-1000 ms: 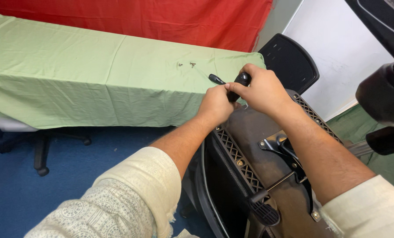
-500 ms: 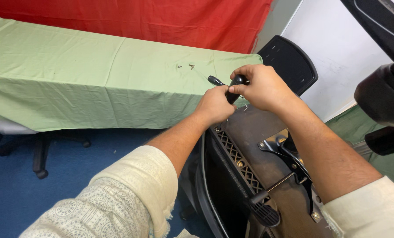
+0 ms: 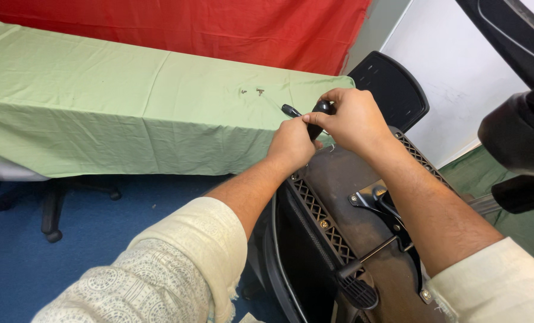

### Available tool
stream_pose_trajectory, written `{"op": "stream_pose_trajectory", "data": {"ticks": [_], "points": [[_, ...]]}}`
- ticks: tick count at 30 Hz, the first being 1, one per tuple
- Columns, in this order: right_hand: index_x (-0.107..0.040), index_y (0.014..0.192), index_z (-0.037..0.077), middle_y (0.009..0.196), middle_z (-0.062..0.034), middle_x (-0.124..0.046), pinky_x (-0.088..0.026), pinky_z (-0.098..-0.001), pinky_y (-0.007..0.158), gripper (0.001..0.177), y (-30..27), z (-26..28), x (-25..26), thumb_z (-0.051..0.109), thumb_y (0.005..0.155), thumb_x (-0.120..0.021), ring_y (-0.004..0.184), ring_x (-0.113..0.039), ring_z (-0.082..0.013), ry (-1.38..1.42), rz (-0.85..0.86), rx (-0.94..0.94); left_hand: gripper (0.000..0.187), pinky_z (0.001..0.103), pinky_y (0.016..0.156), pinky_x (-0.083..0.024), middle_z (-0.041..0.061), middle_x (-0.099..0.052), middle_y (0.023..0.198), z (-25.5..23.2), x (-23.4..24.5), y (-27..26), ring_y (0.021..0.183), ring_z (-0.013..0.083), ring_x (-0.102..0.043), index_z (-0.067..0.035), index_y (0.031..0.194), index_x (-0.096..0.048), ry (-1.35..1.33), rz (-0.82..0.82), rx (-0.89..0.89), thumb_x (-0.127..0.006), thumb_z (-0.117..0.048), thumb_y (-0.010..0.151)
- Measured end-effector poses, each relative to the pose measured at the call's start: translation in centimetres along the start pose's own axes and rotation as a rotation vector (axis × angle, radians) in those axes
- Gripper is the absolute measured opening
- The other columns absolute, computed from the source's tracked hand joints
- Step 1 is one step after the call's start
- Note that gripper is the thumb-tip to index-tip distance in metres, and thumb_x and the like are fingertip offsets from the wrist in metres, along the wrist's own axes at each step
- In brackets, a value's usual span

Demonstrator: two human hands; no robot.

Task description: The person uses a screwdriver to tighten screws on a black plastic frame attached to an office chair base. The person holds the frame with one hand and turns the screwdriver with the other, working on multiple screw locations.

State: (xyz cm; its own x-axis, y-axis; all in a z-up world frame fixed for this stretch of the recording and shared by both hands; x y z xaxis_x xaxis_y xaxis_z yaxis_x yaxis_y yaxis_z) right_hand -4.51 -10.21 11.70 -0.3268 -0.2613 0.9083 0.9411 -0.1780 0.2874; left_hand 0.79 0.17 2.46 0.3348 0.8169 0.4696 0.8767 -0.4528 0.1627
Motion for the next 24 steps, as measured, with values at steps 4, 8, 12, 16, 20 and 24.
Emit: {"op": "stream_pose_trajectory", "data": {"ticks": [4, 8, 12, 16, 20, 24], "points": [[-0.067, 0.125, 0.003, 0.103, -0.0173, -0.075, -0.059, -0.0377, 0.080, 0.050, 0.0, -0.9, -0.3, 0.033, 0.086, -0.079, 0.092, -0.076, -0.0265, 0.069, 0.115, 0.001, 0.035, 0.042, 0.084, -0.056, 0.015, -0.075, 0.104, 0.7, -0.5, 0.7, 0.100, 0.0318, -0.072, -0.009, 0.112, -0.069, -0.018, -0.002, -0.036, -0.080, -0.012, 0.079], [-0.058, 0.138, 0.006, 0.115, -0.0140, -0.073, -0.055, -0.0368, 0.084, 0.054, -0.3, -1.9, -0.7, 0.020, 0.089, -0.073, 0.101, -0.073, -0.0237, 0.239, 0.127, 0.157, 0.024, 0.040, 0.082, -0.057, 0.011, -0.077, 0.097, 1.5, -0.3, 1.7, 0.093, 0.0267, -0.075, -0.008, 0.100, -0.069, -0.017, 0.067, -0.050, -0.080, -0.015, 0.080], [-0.064, 0.131, 0.007, 0.102, -0.0125, -0.077, -0.056, -0.0350, 0.081, 0.044, -0.9, -2.1, -1.3, 0.018, 0.089, -0.073, 0.093, -0.075, -0.0207, 0.307, 0.082, 0.052, 0.023, 0.039, 0.080, -0.057, 0.009, -0.077, 0.095, 1.8, -0.3, 2.4, 0.090, 0.0250, -0.074, -0.010, 0.098, -0.070, 0.006, 0.108, -0.071, -0.081, -0.015, 0.078], [-0.067, 0.125, 0.004, 0.096, -0.0128, -0.077, -0.057, -0.0343, 0.077, 0.041, -1.3, -1.1, -1.5, 0.018, 0.088, -0.077, 0.085, -0.075, -0.0204, 0.230, -0.019, -0.039, 0.028, 0.040, 0.081, -0.057, 0.012, -0.077, 0.096, 1.9, -0.2, 2.2, 0.092, 0.0286, -0.074, -0.007, 0.102, -0.069, -0.010, 0.109, -0.128, -0.081, -0.014, 0.077], [-0.067, 0.123, 0.001, 0.096, -0.0140, -0.076, -0.057, -0.0333, 0.072, 0.041, -1.5, -0.3, -1.7, 0.019, 0.088, -0.078, 0.082, -0.075, -0.0195, 0.222, -0.086, -0.092, 0.043, 0.041, 0.082, -0.055, 0.016, -0.074, 0.098, 2.1, -0.7, 1.8, 0.095, 0.0329, -0.071, -0.005, 0.106, -0.069, 0.012, 0.048, -0.120, -0.089, -0.018, 0.069], [-0.068, 0.121, 0.000, 0.092, -0.0151, -0.077, -0.058, -0.0346, 0.068, 0.040, -1.6, -0.6, -2.0, 0.020, 0.088, -0.079, 0.076, -0.075, -0.0200, 0.216, -0.100, -0.182, 0.039, 0.042, 0.081, -0.056, 0.018, -0.074, 0.095, 2.6, -1.4, 1.2, 0.093, 0.0343, -0.073, -0.004, 0.103, -0.071, -0.035, -0.001, -0.132, -0.088, -0.016, 0.070]]}}
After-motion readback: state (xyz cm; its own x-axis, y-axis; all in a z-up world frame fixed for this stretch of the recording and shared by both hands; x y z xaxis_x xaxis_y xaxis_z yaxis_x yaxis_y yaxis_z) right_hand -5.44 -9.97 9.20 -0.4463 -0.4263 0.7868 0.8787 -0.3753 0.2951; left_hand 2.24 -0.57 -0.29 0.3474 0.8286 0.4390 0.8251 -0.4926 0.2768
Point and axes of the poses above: each hand's wrist, its own y-axis towards the middle knuckle, its own x-axis out of the back of the hand, z = x × y, the point moved 1 cm from there along y, towards the middle knuckle
